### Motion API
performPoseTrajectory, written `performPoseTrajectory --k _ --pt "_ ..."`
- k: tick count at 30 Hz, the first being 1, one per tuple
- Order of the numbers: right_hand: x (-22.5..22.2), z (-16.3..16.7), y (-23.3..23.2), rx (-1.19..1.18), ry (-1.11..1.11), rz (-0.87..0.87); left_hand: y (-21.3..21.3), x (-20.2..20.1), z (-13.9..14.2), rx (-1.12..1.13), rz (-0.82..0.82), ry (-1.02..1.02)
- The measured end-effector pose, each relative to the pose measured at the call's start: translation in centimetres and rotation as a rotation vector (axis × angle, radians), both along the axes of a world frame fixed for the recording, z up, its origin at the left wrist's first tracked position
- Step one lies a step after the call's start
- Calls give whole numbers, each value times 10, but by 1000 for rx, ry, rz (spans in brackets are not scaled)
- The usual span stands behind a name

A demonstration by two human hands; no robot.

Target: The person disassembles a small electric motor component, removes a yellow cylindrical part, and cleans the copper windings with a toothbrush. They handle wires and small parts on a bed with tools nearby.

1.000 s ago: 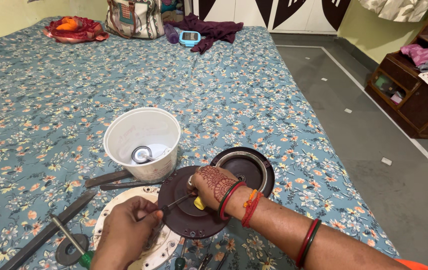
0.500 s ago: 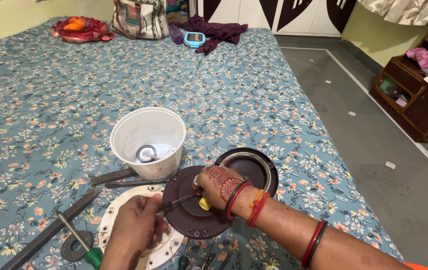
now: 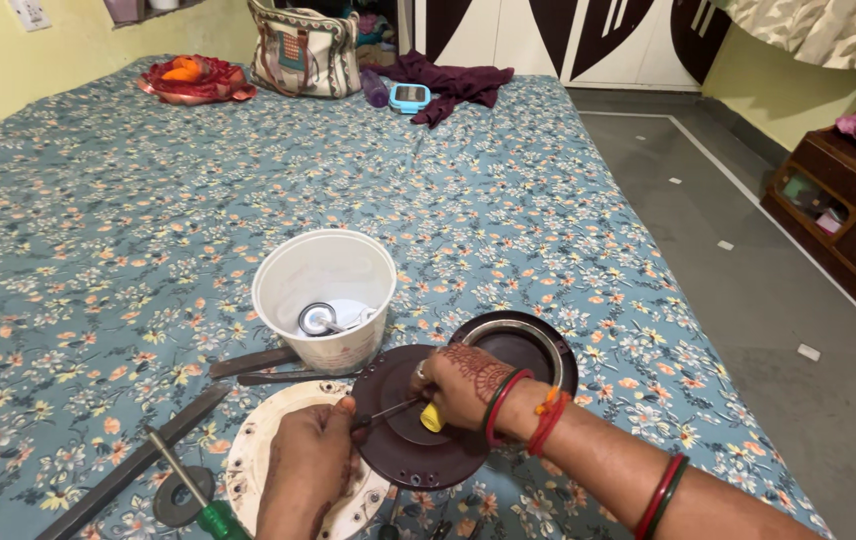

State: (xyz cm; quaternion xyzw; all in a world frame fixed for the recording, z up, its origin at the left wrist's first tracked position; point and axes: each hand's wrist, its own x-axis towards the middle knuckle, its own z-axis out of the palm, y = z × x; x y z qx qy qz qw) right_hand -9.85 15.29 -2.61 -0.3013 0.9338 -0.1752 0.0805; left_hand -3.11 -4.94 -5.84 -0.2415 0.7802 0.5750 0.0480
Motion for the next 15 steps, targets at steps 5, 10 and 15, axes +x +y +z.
performPoseTrajectory --k 5,10,15 --pt "-4 -4 5 -91 -90 15 -10 0 0 -51 -88 56" --pt "-6 -10 9 -247 -129 28 -13 5 6 -106 -190 120" --pt "-5 -11 13 -260 -93 21 -13 8 17 -64 -162 103"
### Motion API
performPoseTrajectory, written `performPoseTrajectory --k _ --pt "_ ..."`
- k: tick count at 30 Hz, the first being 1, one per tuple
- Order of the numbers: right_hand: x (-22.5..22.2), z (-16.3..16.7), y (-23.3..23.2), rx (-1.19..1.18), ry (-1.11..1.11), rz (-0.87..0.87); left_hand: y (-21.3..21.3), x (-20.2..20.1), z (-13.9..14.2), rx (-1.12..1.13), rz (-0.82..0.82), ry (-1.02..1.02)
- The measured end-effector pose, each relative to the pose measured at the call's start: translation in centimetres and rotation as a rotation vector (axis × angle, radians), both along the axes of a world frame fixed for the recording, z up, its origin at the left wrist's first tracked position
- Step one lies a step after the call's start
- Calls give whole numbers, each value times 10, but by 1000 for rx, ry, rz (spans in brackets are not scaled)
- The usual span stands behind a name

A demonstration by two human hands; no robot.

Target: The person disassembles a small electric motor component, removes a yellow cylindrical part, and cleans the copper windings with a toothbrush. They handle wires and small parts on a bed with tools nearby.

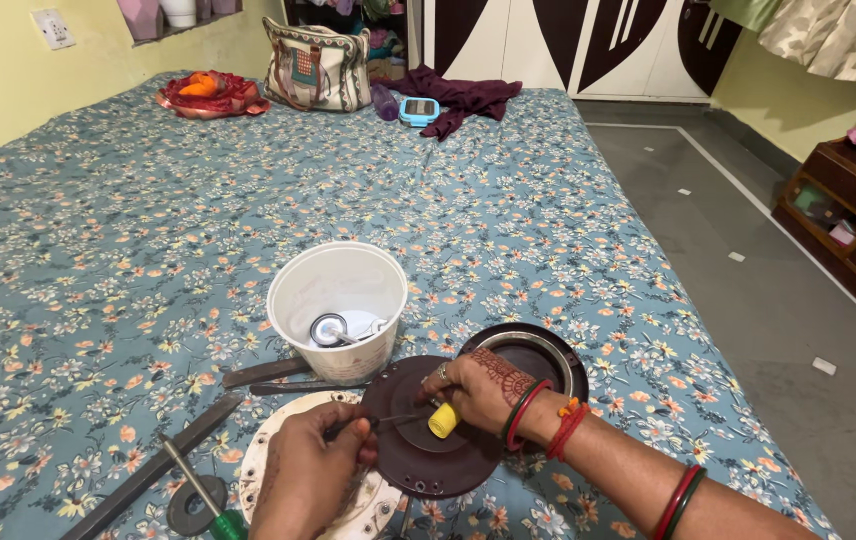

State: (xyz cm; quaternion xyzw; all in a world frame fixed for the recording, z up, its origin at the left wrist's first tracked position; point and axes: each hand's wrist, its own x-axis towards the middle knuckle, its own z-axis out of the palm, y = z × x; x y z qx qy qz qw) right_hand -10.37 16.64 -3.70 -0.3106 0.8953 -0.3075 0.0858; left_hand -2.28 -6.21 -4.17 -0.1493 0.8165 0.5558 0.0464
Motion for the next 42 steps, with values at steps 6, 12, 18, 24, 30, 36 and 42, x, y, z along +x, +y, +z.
performPoseTrajectory --k 6,12,18,24,30,36,42 --pt "-5 -9 0 -20 -55 -56 1 8 14 -43 -9 108" --pt "-15 -25 0 -115 -91 -24 8 13 25 -132 -10 70" --pt "-15 -24 0 -102 -97 -33 5 14 26 -176 -40 71" --pt "-9 -13 -1 -89 -83 -14 6 12 20 -45 -11 43" --pt "-10 -14 0 -116 -75 18 2 11 17 -17 -18 57" --pt "-10 -17 -1 -109 -109 -17 2 9 10 0 -2 52" --pt "-8 -14 -1 -121 -116 -12 2 7 5 55 -4 75"
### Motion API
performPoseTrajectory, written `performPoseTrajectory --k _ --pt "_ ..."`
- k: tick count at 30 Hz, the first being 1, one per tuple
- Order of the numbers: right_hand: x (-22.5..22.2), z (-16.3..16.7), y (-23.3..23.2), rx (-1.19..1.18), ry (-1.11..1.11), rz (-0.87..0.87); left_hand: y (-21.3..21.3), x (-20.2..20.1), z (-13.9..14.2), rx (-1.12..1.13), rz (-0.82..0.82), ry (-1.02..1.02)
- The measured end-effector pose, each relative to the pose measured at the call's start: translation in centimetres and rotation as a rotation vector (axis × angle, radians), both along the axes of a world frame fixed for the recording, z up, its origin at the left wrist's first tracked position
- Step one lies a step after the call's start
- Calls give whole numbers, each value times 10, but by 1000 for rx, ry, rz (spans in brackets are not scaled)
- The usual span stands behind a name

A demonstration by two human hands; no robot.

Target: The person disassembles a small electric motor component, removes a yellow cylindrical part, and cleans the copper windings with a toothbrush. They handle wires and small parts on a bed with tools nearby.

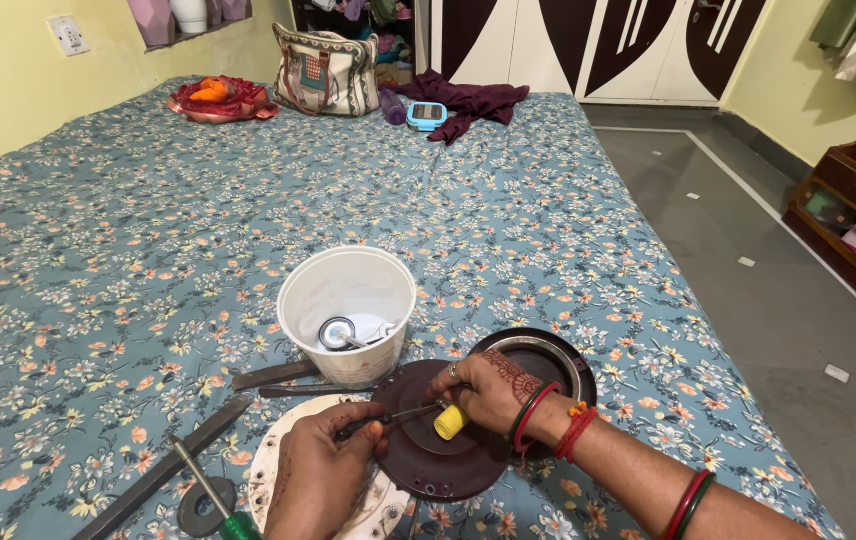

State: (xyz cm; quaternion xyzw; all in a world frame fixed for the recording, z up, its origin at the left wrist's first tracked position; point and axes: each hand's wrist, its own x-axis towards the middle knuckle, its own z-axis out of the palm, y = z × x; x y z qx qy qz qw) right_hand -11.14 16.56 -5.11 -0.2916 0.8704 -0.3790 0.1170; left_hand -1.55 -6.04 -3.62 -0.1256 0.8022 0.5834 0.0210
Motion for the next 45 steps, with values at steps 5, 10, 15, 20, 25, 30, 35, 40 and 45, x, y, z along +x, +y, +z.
performPoseTrajectory --k 5,10,15,20,25,30,35,40,45 --pt "0 1 0 28 -4 -7 2 0 -2 -27 2 36" --pt "4 5 -3 73 -1 -63 3 -1 -6 -118 37 -21" --pt "7 14 -4 107 25 -57 10 -2 -4 2 66 62" --pt "8 17 -5 139 41 -51 15 5 11 -172 93 -180" --pt "7 17 -5 110 19 -35 16 3 16 -412 109 -208" --pt "11 23 -5 175 96 -34 9 -4 0 -247 169 -330" --pt "21 42 -11 420 170 -52 7 -4 -11 -130 218 -308" --pt "34 60 -18 565 254 -75 12 -1 -1 -126 223 -326" --pt "39 61 -19 619 295 -109 7 4 18 -376 172 -277"
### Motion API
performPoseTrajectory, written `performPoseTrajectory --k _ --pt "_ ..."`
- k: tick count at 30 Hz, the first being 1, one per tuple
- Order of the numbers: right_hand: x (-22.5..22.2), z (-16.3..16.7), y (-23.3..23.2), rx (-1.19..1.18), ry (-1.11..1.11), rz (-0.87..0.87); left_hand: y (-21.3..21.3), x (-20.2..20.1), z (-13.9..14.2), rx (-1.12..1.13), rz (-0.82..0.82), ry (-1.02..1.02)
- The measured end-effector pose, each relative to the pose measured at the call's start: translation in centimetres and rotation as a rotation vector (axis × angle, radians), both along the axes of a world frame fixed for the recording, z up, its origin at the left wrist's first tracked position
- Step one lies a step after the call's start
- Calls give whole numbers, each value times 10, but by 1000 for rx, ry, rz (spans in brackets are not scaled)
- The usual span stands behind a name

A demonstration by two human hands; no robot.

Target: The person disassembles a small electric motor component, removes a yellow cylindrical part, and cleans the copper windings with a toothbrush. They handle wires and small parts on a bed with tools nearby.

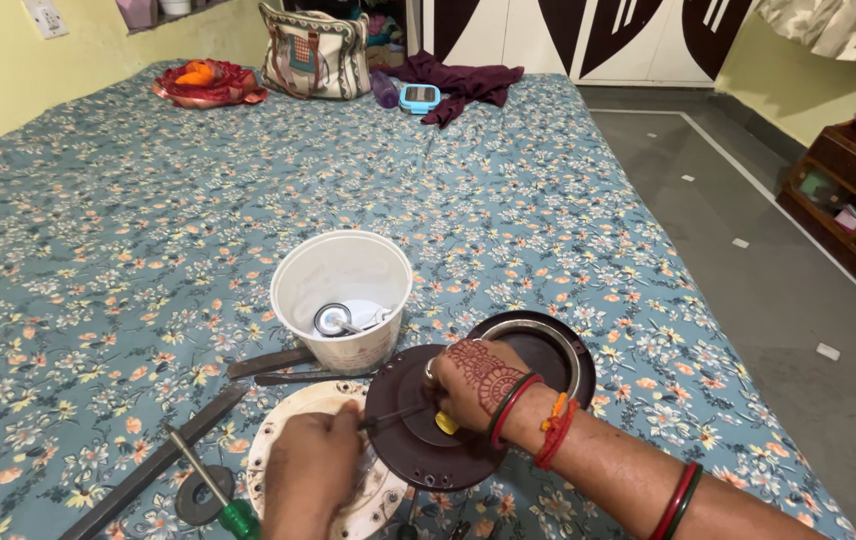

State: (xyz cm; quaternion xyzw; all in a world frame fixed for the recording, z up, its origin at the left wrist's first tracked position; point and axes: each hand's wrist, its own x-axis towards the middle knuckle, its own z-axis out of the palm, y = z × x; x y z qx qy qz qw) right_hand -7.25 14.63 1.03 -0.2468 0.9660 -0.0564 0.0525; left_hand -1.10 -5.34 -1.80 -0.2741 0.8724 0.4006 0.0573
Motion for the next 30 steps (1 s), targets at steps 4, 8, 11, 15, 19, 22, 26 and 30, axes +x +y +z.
performPoseTrajectory --k 4,8,11,15,19,22,26,30 --pt "-1 -7 0 39 90 26 -27 11 16 -186 -7 -17" --pt "1 -10 4 32 171 119 -39 17 26 -311 -11 -106" --pt "6 -12 5 22 172 104 -37 16 29 -302 -119 -210" --pt "8 -16 4 -5 258 134 -31 16 28 -260 -188 -276" --pt "7 -20 7 -28 322 179 -22 16 25 -265 -311 -345" --pt "1 -21 8 -50 278 193 -11 17 26 -305 -337 -383" --pt "-9 -17 18 -124 -12 105 3 20 37 -402 -322 -429" --pt "-11 -19 28 -469 83 88 36 17 30 -316 -116 -3"
